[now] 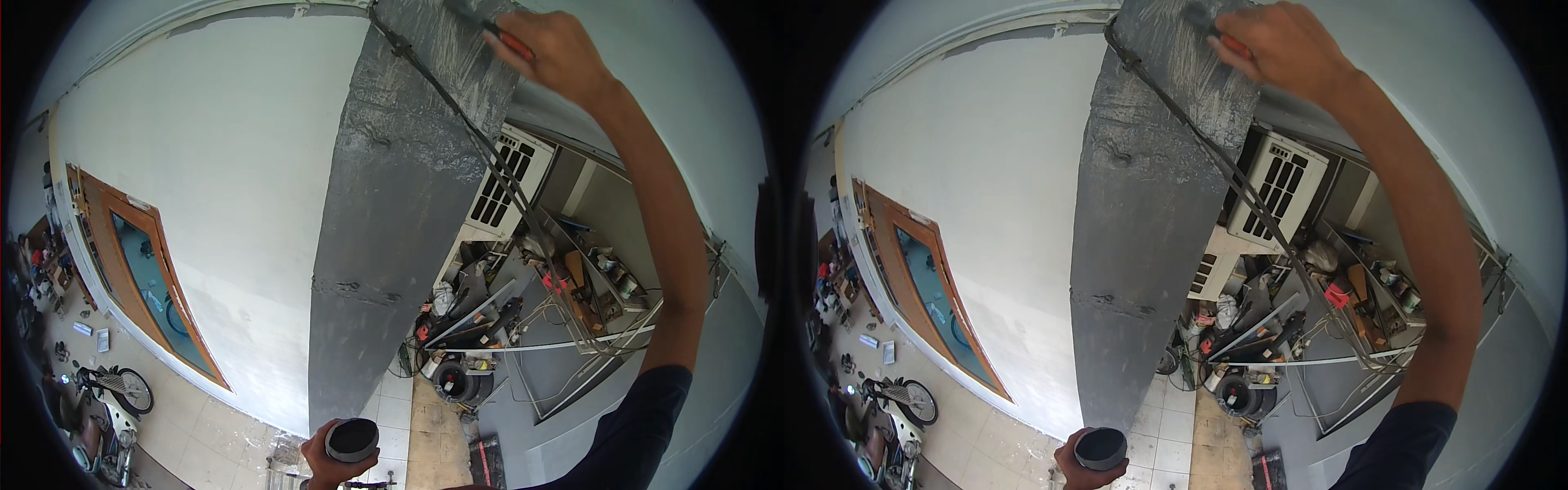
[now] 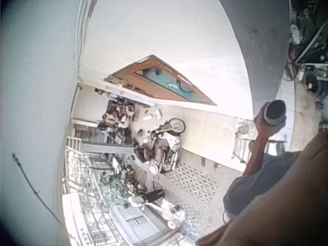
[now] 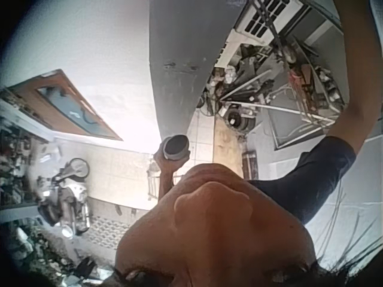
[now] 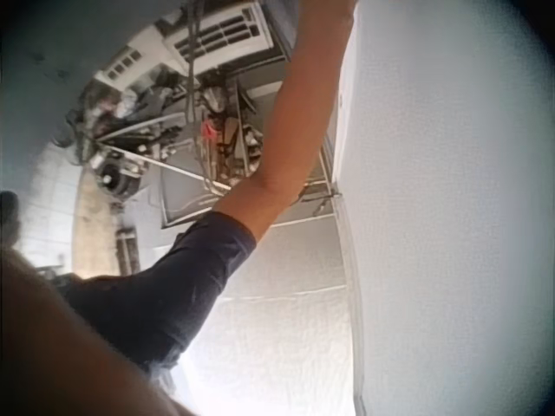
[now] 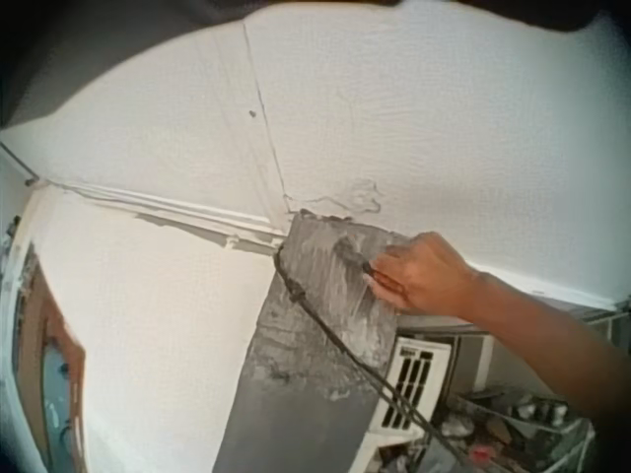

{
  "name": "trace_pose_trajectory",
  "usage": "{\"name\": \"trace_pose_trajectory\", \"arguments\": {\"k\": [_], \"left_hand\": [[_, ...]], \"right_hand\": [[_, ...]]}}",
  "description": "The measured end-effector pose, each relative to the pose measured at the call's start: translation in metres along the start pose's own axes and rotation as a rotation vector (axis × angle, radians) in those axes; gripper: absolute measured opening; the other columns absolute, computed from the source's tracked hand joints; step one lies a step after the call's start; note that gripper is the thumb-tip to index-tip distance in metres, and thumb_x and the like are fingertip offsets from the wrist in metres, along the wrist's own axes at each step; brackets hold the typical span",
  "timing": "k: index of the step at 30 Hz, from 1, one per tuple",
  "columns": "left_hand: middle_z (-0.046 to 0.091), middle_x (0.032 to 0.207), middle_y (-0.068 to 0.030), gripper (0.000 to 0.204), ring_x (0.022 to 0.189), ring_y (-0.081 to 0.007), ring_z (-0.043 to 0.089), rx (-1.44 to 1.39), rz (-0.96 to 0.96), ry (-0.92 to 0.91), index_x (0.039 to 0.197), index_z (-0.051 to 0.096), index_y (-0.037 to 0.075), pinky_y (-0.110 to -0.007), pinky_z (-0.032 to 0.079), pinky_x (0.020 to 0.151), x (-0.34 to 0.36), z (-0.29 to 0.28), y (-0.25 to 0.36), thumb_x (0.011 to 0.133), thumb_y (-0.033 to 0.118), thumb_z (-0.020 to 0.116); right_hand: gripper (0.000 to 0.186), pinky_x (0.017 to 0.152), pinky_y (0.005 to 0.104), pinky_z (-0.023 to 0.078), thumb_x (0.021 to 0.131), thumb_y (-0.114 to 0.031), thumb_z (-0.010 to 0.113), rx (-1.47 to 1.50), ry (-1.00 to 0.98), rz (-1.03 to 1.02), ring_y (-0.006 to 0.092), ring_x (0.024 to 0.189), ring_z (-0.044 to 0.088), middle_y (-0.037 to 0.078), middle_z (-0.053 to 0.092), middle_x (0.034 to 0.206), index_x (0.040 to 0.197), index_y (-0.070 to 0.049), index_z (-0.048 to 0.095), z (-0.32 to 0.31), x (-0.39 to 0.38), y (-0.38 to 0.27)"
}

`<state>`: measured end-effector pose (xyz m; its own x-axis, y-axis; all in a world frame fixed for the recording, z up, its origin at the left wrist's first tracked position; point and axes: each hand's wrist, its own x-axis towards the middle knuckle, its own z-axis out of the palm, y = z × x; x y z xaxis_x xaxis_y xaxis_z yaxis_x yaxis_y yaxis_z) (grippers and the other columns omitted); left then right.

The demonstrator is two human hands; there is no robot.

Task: The person applies cement mixture to the corner of a wall pillar using a trowel.

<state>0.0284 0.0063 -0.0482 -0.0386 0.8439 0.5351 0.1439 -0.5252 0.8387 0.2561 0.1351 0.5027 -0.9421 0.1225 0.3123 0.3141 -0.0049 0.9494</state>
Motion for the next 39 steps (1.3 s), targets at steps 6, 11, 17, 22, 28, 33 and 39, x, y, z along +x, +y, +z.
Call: {"name": "trace_pose_trajectory", "arguments": {"k": [6,11,17,22,28,33,39], "left_hand": [[0.075,0.085,-0.0101,0.072,0.077,-0.0230,0.076,-0.012,0.015,0.016,0.106,0.064,0.001,-0.035,0.062,0.072,0.000,-0.008,-0.006,0.051,0.035,0.095],[0.075,0.085,-0.0104,0.072,0.076,-0.0235,0.076,-0.024,0.053,0.032,0.106,0.064,0.001,-0.035,0.063,0.070,0.006,-0.012,-0.007,0.051,0.035,0.095],[0.075,0.084,-0.0106,0.072,0.076,-0.0241,0.076,-0.012,0.065,0.028,0.106,0.064,0.001,-0.036,0.063,0.071,0.008,-0.018,-0.009,0.050,0.035,0.095],[0.075,0.084,-0.0113,0.072,0.077,-0.0245,0.076,-0.019,0.078,0.046,0.107,0.064,0.001,-0.036,0.063,0.071,0.008,-0.019,-0.013,0.051,0.035,0.094],[0.075,0.085,-0.0114,0.073,0.077,-0.0250,0.076,0.003,0.067,0.017,0.108,0.063,0.001,-0.036,0.063,0.071,0.009,-0.013,-0.006,0.051,0.035,0.094],[0.075,0.085,-0.0110,0.073,0.077,-0.0246,0.076,0.002,0.048,0.018,0.108,0.063,0.000,-0.036,0.063,0.072,0.005,-0.002,-0.001,0.051,0.034,0.094],[0.075,0.085,-0.0111,0.075,0.077,-0.0239,0.076,-0.006,0.032,0.051,0.108,0.063,0.000,-0.035,0.063,0.073,-0.002,0.006,-0.001,0.050,0.035,0.095]], "right_hand": [[0.027,0.054,0.0393,0.045,0.092,-0.028,0.069,0.463,-0.225,0.105,0.0263,0.053,0.058,0.010,0.059,0.059,0.082,-0.003,0.069,-0.012,-0.023,-0.034],[0.027,0.052,0.0388,0.046,0.090,-0.028,0.071,0.415,-0.144,0.375,0.0260,0.051,0.056,0.009,0.055,0.056,0.083,-0.002,0.068,-0.012,-0.011,0.018],[0.021,0.049,0.0348,0.042,0.090,-0.021,0.073,0.119,-0.043,0.299,0.0207,0.050,0.051,0.007,0.052,0.058,0.089,-0.001,0.066,-0.015,-0.026,0.014],[0.015,0.045,0.0364,0.043,0.086,-0.014,0.075,0.451,-0.206,0.135,0.0226,0.047,0.054,0.005,0.058,0.062,0.086,-0.003,0.064,-0.019,-0.083,-0.061],[0.021,0.045,0.0335,0.037,0.091,-0.022,0.071,0.536,-0.230,0.368,0.0159,0.046,0.047,0.006,0.054,0.058,0.087,-0.002,0.069,-0.019,-0.079,-0.025],[0.024,0.047,0.0330,0.038,0.092,-0.028,0.071,0.125,-0.075,0.520,0.0190,0.046,0.044,0.009,0.052,0.056,0.095,-0.003,0.072,-0.022,-0.058,0.033],[0.012,0.045,0.0315,0.038,0.089,-0.011,0.073,0.456,-0.098,0.112,0.0176,0.046,0.046,0.008,0.053,0.060,0.090,-0.001,0.067,-0.017,-0.105,-0.034]]}}
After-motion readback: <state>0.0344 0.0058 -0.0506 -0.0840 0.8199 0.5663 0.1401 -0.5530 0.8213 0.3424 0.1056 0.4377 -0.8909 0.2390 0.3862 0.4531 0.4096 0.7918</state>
